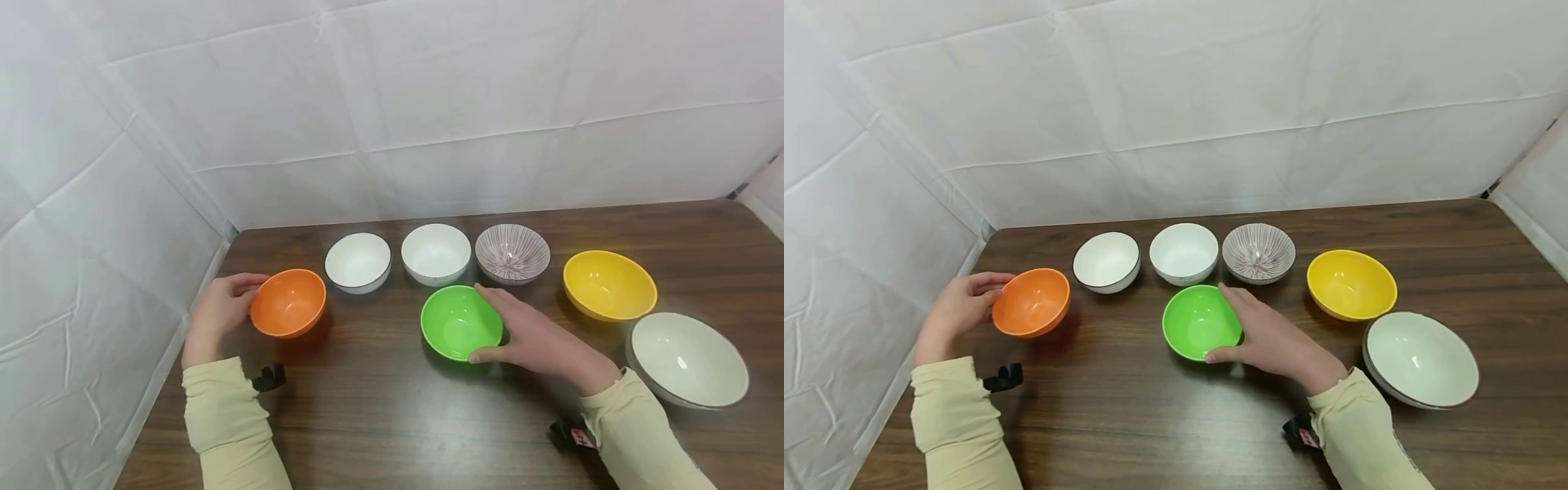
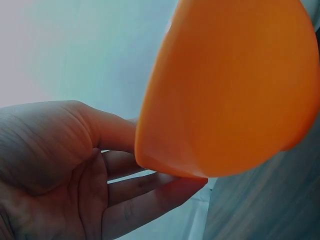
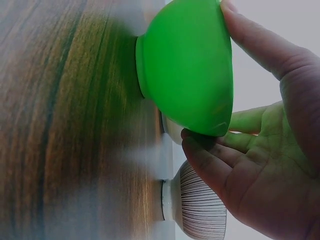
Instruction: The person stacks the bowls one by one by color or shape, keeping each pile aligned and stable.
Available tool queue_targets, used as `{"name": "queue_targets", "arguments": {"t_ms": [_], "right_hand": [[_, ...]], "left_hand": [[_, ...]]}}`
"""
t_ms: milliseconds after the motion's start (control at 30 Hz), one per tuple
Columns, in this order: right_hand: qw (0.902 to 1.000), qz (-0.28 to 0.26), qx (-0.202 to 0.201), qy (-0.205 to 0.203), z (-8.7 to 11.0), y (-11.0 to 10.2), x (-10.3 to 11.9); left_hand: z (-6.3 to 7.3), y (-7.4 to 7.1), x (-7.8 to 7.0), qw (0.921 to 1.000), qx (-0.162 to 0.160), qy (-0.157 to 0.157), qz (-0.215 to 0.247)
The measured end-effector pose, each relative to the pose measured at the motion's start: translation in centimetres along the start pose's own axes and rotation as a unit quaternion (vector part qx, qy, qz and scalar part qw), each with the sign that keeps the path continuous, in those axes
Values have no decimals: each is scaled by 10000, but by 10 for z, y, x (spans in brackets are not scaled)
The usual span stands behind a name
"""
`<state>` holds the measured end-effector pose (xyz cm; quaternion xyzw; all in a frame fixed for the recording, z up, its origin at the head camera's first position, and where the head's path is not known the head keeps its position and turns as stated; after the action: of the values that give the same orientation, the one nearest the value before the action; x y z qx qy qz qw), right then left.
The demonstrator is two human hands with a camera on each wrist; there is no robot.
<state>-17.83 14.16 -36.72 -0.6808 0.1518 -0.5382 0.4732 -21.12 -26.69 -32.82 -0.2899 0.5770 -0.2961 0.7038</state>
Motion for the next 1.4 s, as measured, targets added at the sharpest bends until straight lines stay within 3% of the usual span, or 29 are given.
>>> {"name": "queue_targets", "arguments": {"t_ms": [367,667,1033,1400], "right_hand": [[9999,-140,54,20,1,0,0],[9999,-129,29,11,2,1,0],[9999,-105,27,16,2,0,1],[9998,-195,18,48,2,-1,2]], "left_hand": [[4,0,-24,9996,-93,203,-188],[12,1,-46,9980,-159,571,-238],[8,15,-64,9966,-113,802,-131],[1,38,-80,9963,201,834,102]]}}
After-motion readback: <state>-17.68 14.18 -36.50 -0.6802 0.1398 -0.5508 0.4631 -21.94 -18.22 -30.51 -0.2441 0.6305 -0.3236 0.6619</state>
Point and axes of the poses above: each hand's wrist, its own z-axis away from the middle knuckle, its own y-axis out of the palm, x = y × z, the point moved 7 cm from there along -z, towards the middle knuckle, and after that the axes turned 1 degree about z, right-handed, at the moved point
